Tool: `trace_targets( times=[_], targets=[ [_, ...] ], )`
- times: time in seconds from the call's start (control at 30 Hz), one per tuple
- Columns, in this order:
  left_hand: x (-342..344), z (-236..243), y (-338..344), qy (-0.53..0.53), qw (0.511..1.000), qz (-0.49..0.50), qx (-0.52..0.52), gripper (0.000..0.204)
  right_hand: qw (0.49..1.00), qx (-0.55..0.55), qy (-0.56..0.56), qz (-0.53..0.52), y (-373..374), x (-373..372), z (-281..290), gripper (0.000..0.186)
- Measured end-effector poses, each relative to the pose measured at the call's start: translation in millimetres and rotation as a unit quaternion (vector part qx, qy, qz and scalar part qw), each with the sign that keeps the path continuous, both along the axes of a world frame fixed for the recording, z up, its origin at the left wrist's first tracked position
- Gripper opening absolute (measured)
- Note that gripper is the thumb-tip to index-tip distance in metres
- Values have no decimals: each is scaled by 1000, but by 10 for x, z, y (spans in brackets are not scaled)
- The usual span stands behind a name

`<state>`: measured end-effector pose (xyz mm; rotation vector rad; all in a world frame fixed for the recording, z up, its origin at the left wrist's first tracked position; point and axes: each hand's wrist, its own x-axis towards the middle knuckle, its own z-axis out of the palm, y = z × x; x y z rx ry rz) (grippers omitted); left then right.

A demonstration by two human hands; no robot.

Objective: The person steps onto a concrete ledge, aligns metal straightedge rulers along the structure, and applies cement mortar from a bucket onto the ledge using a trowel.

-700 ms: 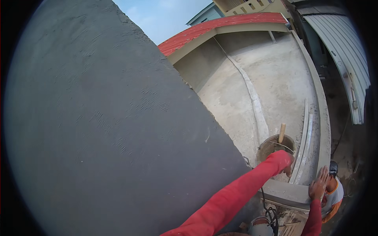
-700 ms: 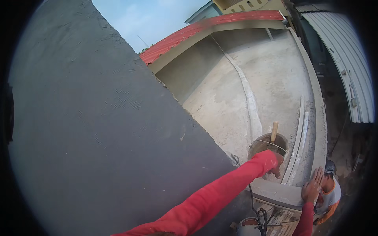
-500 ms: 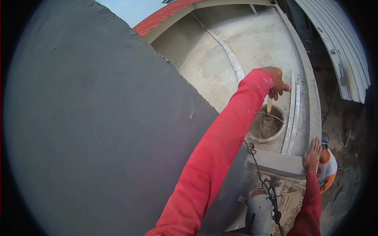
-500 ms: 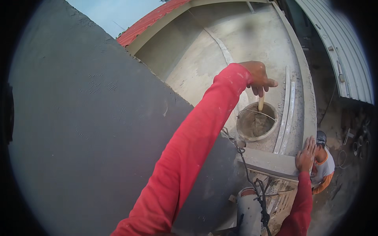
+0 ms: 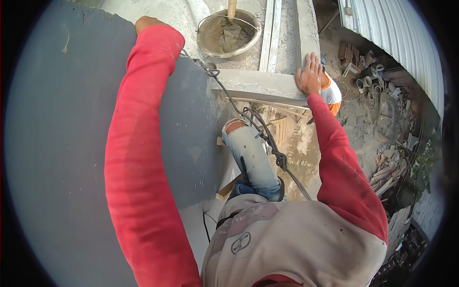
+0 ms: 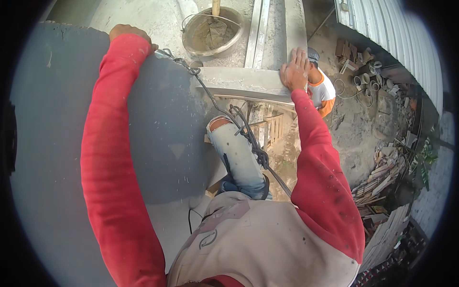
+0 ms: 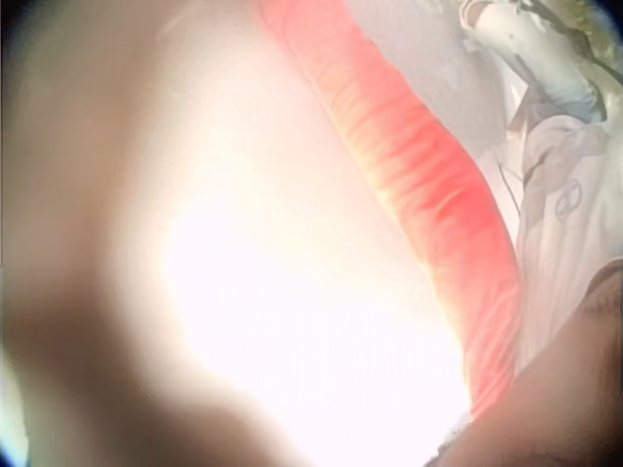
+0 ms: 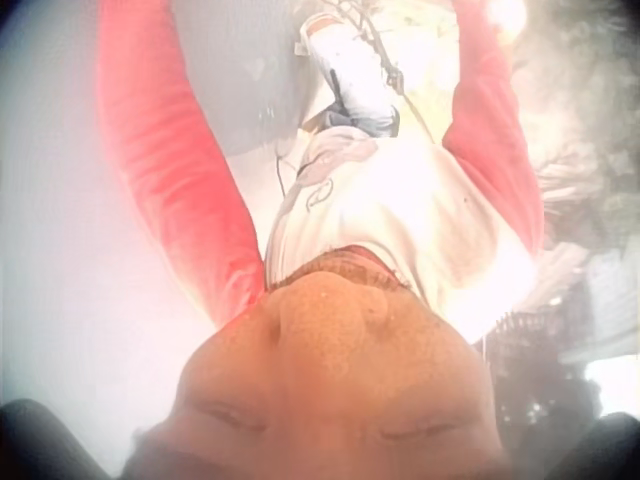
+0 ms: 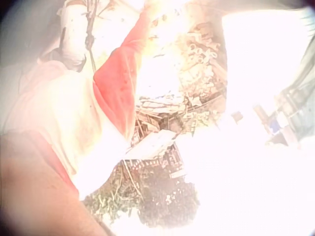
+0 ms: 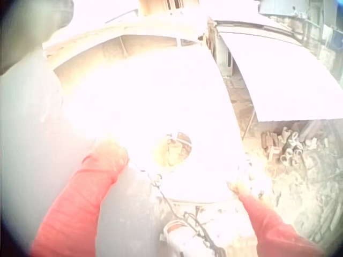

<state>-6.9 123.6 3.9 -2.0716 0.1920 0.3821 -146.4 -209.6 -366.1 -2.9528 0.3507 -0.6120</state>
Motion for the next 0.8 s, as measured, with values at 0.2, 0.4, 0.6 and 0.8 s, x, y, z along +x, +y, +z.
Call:
trace_targets(
  times=[0.2, 0.4, 0.6, 0.8],
  targets=[
    [49, -428, 619, -48, 977, -180, -101, 53, 999, 12, -11, 28, -45, 20, 77, 71],
    [-208, -269, 236, -48, 989, -110, -83, 29, 998, 47, 27, 31, -77, -7, 121, 70],
    [-349, -42, 77, -46, 989, -88, -105, 33, 997, 61, 33, 38, -2, 3, 119, 70],
    [-335, -198, 292, -69, 984, -88, -142, 34, 995, 77, 54, 15, 100, 54, 224, 71]
  ],
)
